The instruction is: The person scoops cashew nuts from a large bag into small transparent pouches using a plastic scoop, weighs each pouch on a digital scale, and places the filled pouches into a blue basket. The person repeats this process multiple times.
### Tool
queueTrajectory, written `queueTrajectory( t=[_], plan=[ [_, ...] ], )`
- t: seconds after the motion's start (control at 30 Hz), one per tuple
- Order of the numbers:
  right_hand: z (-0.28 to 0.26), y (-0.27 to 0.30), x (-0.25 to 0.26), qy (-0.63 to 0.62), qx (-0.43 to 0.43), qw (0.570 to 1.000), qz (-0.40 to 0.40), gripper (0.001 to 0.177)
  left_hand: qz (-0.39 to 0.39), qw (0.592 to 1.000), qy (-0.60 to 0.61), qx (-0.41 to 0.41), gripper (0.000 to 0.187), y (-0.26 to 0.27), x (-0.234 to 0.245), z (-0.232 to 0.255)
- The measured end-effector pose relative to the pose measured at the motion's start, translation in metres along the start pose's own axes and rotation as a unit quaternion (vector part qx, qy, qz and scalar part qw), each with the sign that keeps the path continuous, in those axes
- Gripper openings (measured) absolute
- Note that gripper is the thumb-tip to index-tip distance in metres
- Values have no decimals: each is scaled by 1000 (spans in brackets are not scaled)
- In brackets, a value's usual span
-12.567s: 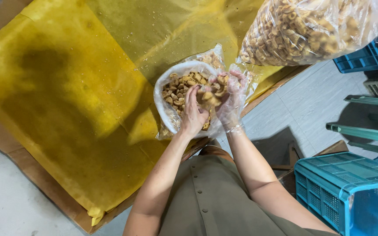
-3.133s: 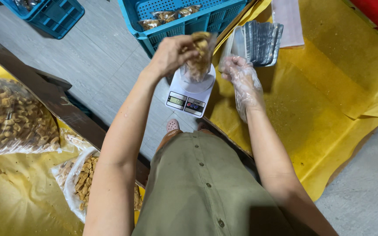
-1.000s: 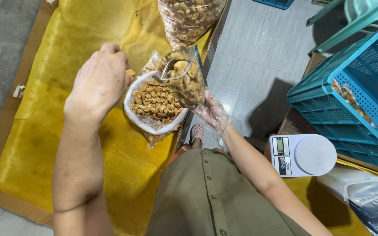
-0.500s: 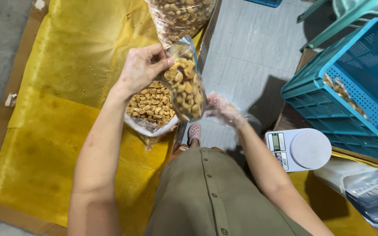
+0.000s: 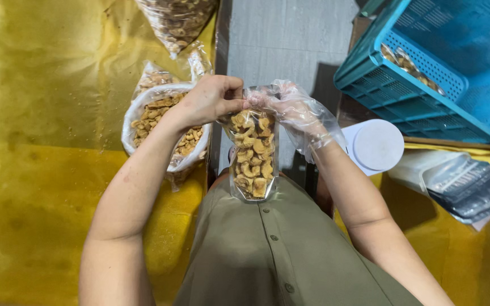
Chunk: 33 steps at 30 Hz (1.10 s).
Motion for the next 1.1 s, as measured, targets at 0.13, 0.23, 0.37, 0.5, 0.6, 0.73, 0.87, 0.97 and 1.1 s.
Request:
queueTrajectory(
  t=[0.13, 0.23, 0.37, 0.5, 0.6, 0.73, 0.87, 0.97, 1.1],
  plan=[
    [3, 21, 28, 32, 11, 999, 13, 22, 29, 983, -140, -112, 26, -14, -16, 35],
    [-4, 35, 60, 79, 44, 996, -6, 21, 9, 983, -112, -147, 29, -27, -26, 53],
    [15, 55, 94, 100, 14, 993, 64, 23, -39, 976, -168, -135, 33, -50, -45, 72],
    [22, 78, 104, 132, 47, 981, 134, 20, -99, 966, -216, -98, 28, -75, -67, 91],
    [31, 94, 106, 20, 86, 982, 167, 19, -142, 953, -256, -74, 34, -89, -85, 104],
    [39, 110, 107, -57, 146, 975, 155, 22, -214, 924, -307, -77, 27, -100, -118, 118],
    [50, 137, 121, -65, 146, 965, 206, 22, -250, 899, -356, -43, 23, -104, -133, 109],
    [55, 161, 134, -2, 102, 961, 258, 25, -257, 882, -393, -43, 28, -103, -131, 96],
    [58, 184, 147, 95, 53, 950, 291, 31, -202, 878, -417, -119, 42, -99, -135, 93]
  ],
)
Point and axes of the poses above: each hand's wrist, its own y-axis away from the middle knuckle, its own x-axis out of the back of the hand, z = x × y, the point moved 9 cm from there along -y, towards the middle knuckle, and after that the axes turned 8 degrees about -z, right-handed, at the moved point
